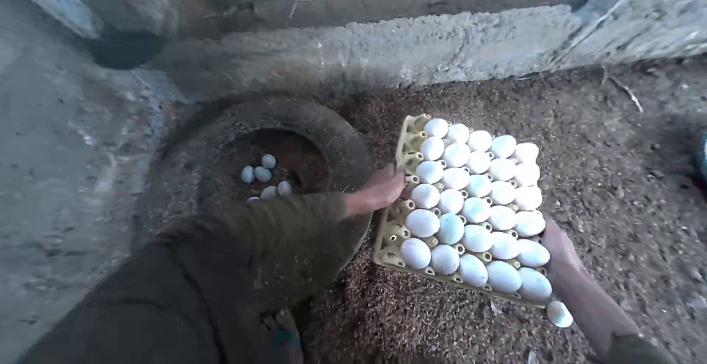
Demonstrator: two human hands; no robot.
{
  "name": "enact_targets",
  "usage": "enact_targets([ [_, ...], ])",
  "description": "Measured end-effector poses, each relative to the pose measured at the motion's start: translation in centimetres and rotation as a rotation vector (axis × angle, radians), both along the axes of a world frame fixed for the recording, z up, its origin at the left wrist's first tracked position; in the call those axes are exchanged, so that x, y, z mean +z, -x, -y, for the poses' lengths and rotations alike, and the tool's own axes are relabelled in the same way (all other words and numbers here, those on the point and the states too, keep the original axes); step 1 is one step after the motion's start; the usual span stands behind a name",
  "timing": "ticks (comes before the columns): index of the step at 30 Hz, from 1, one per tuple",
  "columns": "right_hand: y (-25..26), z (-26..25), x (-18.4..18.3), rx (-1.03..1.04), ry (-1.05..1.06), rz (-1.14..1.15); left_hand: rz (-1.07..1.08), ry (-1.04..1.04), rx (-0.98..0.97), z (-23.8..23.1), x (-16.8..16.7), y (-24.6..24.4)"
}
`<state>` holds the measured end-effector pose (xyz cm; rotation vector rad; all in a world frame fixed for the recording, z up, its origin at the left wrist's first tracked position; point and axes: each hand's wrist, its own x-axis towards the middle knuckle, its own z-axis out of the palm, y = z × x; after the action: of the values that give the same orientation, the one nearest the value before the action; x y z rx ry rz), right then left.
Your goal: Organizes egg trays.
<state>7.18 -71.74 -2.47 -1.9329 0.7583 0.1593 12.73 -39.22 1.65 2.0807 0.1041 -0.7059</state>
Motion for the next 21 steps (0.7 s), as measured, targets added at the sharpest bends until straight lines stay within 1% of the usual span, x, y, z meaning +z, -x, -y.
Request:
enact_targets([
  [2, -0.3, -3.5, 1.7, 0.037, -0.179, 0.057, 0.035, -0.034, 0.048, -3.4, 2.1, 1.6],
  [3, -0.5, -5.2, 2.3, 0.079, -0.233, 0.057, 0.046, -0.062, 0.084, -5.2, 2.9, 2.3],
  [5, -1.0, -8.5, 1.9, 0.179, -0.286, 0.032, 0.092, -0.127, 0.178, -8.9, 2.8, 4.3],
  [9, -1.4, -14.9, -0.2, 0.339, -0.239, -0.066, 0.174, -0.176, 0.405, -15.2, 0.4, 9.0],
  [12, -0.9, -18.2, -1.8, 0.451, -0.216, -0.133, 0.118, -0.212, 0.532, -18.1, -2.0, 13.2],
  [16, 0.9, -20.6, -2.8, 0.584, -0.131, -0.225, 0.018, -0.221, 0.581, -20.2, -5.2, 17.8],
  [19, 2.2, -21.3, -3.5, 0.628, -0.11, -0.245, -0.034, -0.27, 0.585, -21.0, -6.7, 19.3],
  [21, 2.6, -21.4, -3.8, 0.64, -0.134, -0.259, -0.065, -0.272, 0.619, -21.3, -7.6, 19.7],
])
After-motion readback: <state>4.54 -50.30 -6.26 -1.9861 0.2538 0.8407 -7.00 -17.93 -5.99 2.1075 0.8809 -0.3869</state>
